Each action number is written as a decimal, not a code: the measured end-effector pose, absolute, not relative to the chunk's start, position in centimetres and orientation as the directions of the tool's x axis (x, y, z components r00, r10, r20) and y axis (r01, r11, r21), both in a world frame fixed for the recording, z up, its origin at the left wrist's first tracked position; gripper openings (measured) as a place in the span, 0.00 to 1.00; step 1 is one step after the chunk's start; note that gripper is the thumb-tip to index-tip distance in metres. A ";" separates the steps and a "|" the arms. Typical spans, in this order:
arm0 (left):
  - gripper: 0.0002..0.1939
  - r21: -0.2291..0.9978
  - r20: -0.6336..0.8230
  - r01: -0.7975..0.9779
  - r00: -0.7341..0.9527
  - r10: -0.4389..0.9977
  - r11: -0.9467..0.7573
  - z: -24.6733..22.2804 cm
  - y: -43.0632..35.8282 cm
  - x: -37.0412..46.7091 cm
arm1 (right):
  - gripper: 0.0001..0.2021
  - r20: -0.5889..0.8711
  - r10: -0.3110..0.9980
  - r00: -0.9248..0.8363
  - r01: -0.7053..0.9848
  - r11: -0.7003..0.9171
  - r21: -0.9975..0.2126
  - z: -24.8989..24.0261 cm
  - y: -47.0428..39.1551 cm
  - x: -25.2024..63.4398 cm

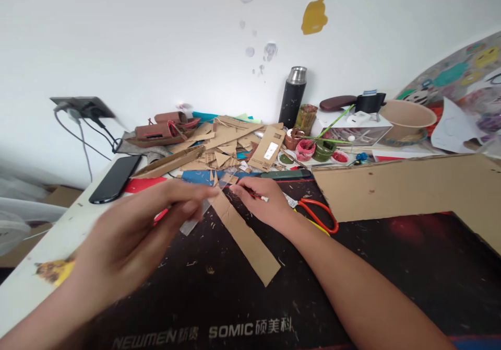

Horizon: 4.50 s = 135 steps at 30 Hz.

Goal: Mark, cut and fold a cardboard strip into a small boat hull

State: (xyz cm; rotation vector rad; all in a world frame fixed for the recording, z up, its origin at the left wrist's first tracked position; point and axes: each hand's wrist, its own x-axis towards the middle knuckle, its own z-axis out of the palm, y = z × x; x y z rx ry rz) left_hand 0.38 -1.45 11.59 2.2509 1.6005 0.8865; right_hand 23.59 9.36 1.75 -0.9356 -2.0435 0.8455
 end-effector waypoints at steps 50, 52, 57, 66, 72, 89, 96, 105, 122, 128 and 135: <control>0.29 0.387 -0.091 0.695 0.683 0.725 -0.607 6.4 6.5 0.3 | 0.16 0.207 0.883 -0.422 0.773 0.469 -0.428 2.9 10.1 24.7; 0.34 0.389 -0.129 0.676 0.713 0.689 -0.626 6.3 5.8 0.5 | 0.16 0.199 0.879 -0.433 0.770 0.476 -0.425 2.8 10.1 24.8; 0.31 0.366 -0.102 0.677 0.711 0.696 -0.638 5.6 5.4 1.4 | 0.17 0.180 0.866 -0.466 0.760 0.496 -0.419 2.8 10.1 24.8; 0.11 0.386 -0.064 0.709 0.658 0.750 -0.590 6.9 5.3 2.3 | 0.25 0.115 0.881 -0.458 0.787 0.463 -0.407 3.3 10.1 24.7; 0.09 0.393 -0.207 0.799 0.560 0.802 -0.456 8.6 4.8 1.2 | 0.23 0.133 0.882 -0.452 0.770 0.461 -0.440 3.1 10.1 24.5; 0.23 0.928 -0.292 0.313 0.273 0.916 0.202 8.0 5.3 -0.2 | 0.19 -0.028 0.892 -0.450 0.018 -0.023 -1.000 2.7 10.4 23.8; 0.24 0.916 -0.366 0.315 0.399 0.841 0.249 7.3 4.9 1.2 | 0.26 -0.070 0.932 -0.355 -0.154 -0.132 -0.979 2.4 11.0 23.9; 0.23 0.868 -0.357 0.485 0.453 0.817 0.110 6.8 4.8 0.6 | 0.26 -0.101 0.909 -0.403 -0.145 -0.173 -0.974 2.5 10.8 23.8; 0.28 0.700 -0.083 0.712 0.152 0.985 -0.051 7.0 7.0 -1.4 | 0.31 -0.130 0.914 -0.384 -0.109 -0.185 -0.977 2.5 10.7 23.9; 0.28 0.855 -0.295 0.518 0.480 0.826 0.005 6.9 5.0 0.7 | 0.31 -0.104 0.906 -0.409 -0.050 -0.136 -0.989 2.3 10.4 23.6; 0.22 0.906 -0.327 0.410 0.513 0.794 0.108 6.6 3.9 3.4 | 0.32 -0.090 0.895 -0.437 0.037 -0.082 -0.996 2.0 10.2 23.6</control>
